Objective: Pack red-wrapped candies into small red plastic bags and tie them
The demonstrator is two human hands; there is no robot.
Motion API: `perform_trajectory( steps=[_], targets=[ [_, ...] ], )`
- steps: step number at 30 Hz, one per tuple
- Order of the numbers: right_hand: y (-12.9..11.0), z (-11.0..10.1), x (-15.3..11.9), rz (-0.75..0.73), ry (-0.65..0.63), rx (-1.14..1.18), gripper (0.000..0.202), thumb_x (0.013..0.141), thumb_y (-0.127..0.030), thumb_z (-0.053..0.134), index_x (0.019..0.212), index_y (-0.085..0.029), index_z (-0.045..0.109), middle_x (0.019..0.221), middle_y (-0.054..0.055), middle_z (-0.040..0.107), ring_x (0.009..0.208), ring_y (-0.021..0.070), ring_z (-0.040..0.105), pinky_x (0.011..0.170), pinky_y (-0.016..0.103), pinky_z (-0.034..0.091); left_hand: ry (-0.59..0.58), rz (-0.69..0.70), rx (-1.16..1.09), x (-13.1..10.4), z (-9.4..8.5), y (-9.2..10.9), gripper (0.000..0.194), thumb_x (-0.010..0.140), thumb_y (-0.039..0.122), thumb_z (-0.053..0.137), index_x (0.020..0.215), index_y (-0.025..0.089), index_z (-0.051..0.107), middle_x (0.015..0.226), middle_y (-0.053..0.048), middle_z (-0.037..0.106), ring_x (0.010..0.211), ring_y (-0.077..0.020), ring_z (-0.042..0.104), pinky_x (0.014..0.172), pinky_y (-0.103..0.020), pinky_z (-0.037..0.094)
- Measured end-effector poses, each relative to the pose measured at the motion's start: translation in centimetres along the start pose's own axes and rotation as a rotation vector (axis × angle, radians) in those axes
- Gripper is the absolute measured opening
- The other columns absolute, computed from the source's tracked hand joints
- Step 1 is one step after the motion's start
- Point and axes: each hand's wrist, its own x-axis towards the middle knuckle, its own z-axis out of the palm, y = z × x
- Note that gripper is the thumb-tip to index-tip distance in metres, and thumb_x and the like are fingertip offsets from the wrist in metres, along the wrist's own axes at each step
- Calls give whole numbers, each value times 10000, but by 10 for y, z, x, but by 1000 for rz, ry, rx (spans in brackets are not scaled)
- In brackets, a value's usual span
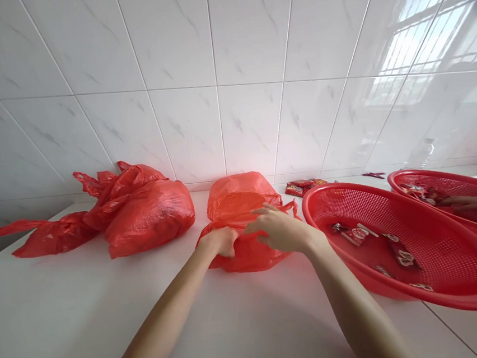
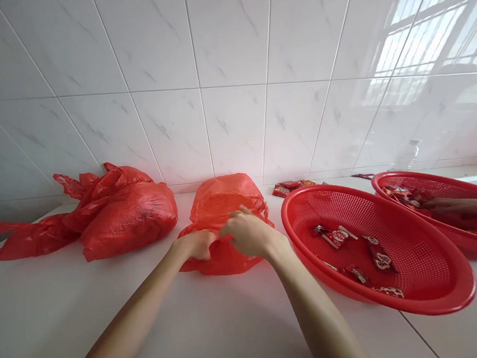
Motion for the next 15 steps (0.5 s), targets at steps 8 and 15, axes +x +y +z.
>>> perform_trajectory(
  steps=[8, 15],
  targets=[
    [49, 44, 37, 367, -192, -141, 568, 743, -280, 716, 1299, -213, 622, 1446, 121, 518, 1507, 368, 70, 1155, 648, -27, -53, 20, 31, -2, 1, 2, 739, 595, 72, 614, 1298, 297, 570, 1363, -125, 541, 1153, -323, 602, 718, -323, 546],
    [59, 59, 41, 479, -238, -159, 802, 651, -54, 643, 1425, -195, 485, 1649, 103, 127, 1501, 378, -102, 1149, 667, -55, -34, 49, -7, 0, 1, -12, 789, 592, 82, 667, 1338, 312, 556, 1382, -91, 565, 1233, -304, 565, 825, -310, 532]
  ],
)
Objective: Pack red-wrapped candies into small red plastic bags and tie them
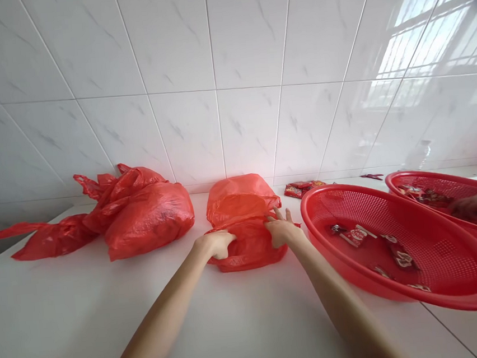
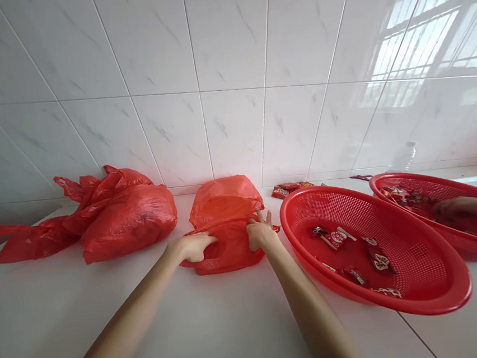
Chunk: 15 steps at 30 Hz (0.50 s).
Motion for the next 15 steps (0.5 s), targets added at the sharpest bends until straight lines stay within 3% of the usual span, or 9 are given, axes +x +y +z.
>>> perform_trajectory(
  steps=[4, 7, 9, 11, 15],
  targets=[
    [0, -2, 1, -7, -30, -2, 697, 654, -26, 622, 1336, -156, 564, 1633, 143, 175, 1506, 365, -83, 1156, 663, -45, 112, 92, -46, -6, -6, 4, 605, 726, 161, 632, 1315, 292, 585, 1366, -53, 595, 1235, -252, 563, 939, -302, 486],
    [0, -5, 0, -47, 0, 4, 532, 708, -61, 617, 1232, -152, 627, 1584, 155, 306, 1511, 355, -62, 1155, 668, -51, 341, 229, -127, -13, -14, 10, 419, 867, 195, 491, 1253, 266, 638, 1311, -29, 639, 1187, -207, 583, 995, -289, 448],
    [-1, -8, -1, -71, 27, 11, 451, 738, -97, 621, 1183, -165, 648, 1500, 152, 438, 1515, 347, -37, 1153, 669, -61, 453, 245, -116, -16, -18, 12, 368, 882, 197, 473, 1174, 258, 689, 1225, -33, 683, 1149, -219, 592, 1031, -320, 421],
    [-2, -8, -2, -74, 36, 15, 428, 734, -108, 638, 1156, -174, 660, 1417, 151, 523, 1515, 352, -14, 1149, 672, -71, 410, 143, -33, -16, -19, 9, 387, 840, 200, 535, 1189, 278, 685, 1215, -40, 680, 1176, -258, 564, 1056, -379, 396],
    [-4, -4, -1, -20, -23, 22, 481, 698, -39, 612, 1154, -179, 663, 1352, 161, 573, 1511, 371, 29, 1129, 708, -53, 172, -45, 65, -6, -11, -2, 642, 663, 126, 650, 1284, 283, 617, 1244, -99, 636, 1214, -313, 523, 1017, -447, 421]
  ],
)
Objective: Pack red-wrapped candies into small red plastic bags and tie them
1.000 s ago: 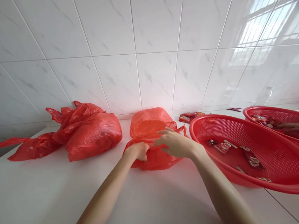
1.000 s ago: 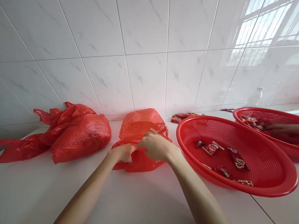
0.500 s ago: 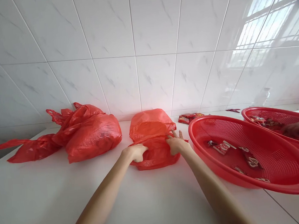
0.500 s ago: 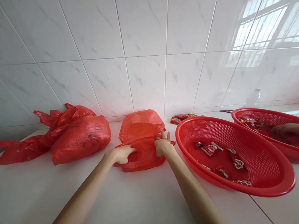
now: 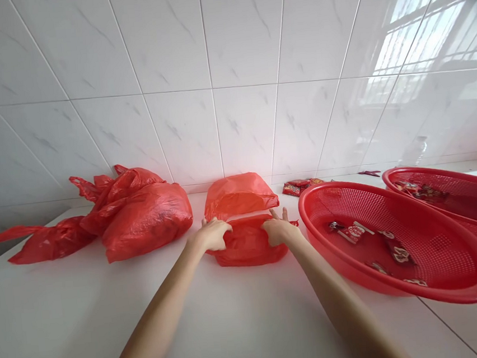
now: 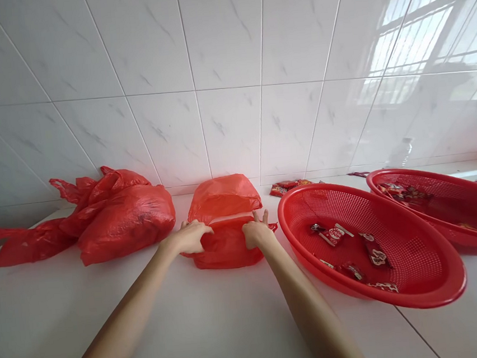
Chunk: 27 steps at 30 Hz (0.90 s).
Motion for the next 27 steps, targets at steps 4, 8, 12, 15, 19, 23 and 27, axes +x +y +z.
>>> perform_trajectory(
  steps=[4, 8, 12, 15, 19, 23, 27],
  targets=[
    [2, 3, 2, 71, -44, 14, 552, 690, -27, 599, 1220, -178, 629, 1389, 160, 543, 1505, 395, 33, 1094, 754, -40, -81, -22, 14, 9, 10, -7, 677, 573, 58, 637, 1215, 274, 632, 1237, -103, 620, 1179, -291, 542, 1050, -497, 385],
    [4, -2, -1, 43, -12, 32, 524, 704, -83, 643, 1218, -185, 640, 1384, 145, 552, 1499, 418, 20, 1099, 745, -54, -82, -15, 3, 10, 9, -7, 489, 634, 151, 664, 1110, 260, 661, 1166, -92, 651, 1164, -305, 553, 1074, -523, 346],
    [-5, -16, -18, -98, 105, 60, 519, 766, -319, 709, 1272, -240, 625, 1360, 89, 590, 1512, 366, 24, 1153, 650, -81, -39, -15, -36, 5, 3, -3, 412, 760, 345, 628, 1164, 266, 641, 1157, -99, 667, 1206, -361, 533, 1000, -500, 418],
    [-10, -37, -50, -235, 283, 139, 451, 896, -394, 580, 1328, -264, 594, 1283, 58, 656, 1499, 295, 180, 1194, 564, -31, 3, 16, -60, -2, -3, 1, 416, 835, 396, 555, 1229, 274, 611, 1199, -77, 668, 1212, -326, 546, 1082, -509, 338],
    [14, -78, -108, -302, 456, 350, 532, 888, -459, 598, 1393, -301, 549, 1426, 30, 559, 1341, 285, 469, 1127, 416, 331, 105, 99, -90, -18, -14, 12, 409, 901, 392, 481, 1271, 259, 597, 1239, -53, 661, 1240, -275, 533, 1135, -452, 282],
    [82, -100, -139, -81, 454, 420, 530, 885, -472, 607, 1384, -299, 568, 1412, 32, 571, 1255, 267, 553, 1043, 373, 430, 274, 313, -227, -39, -23, 41, 372, 930, 383, 476, 1242, 252, 629, 1297, -28, 639, 1182, -233, 578, 959, -310, 449],
    [155, -62, -140, 67, 401, 347, 621, 868, -403, 662, 1438, -205, 512, 1436, 124, 544, 1267, 259, 547, 1010, 342, 416, 222, 738, -251, -61, -1, 98, 312, 958, 318, 457, 1174, 248, 673, 1176, -36, 696, 1090, -207, 621, 989, -305, 431]
  ],
)
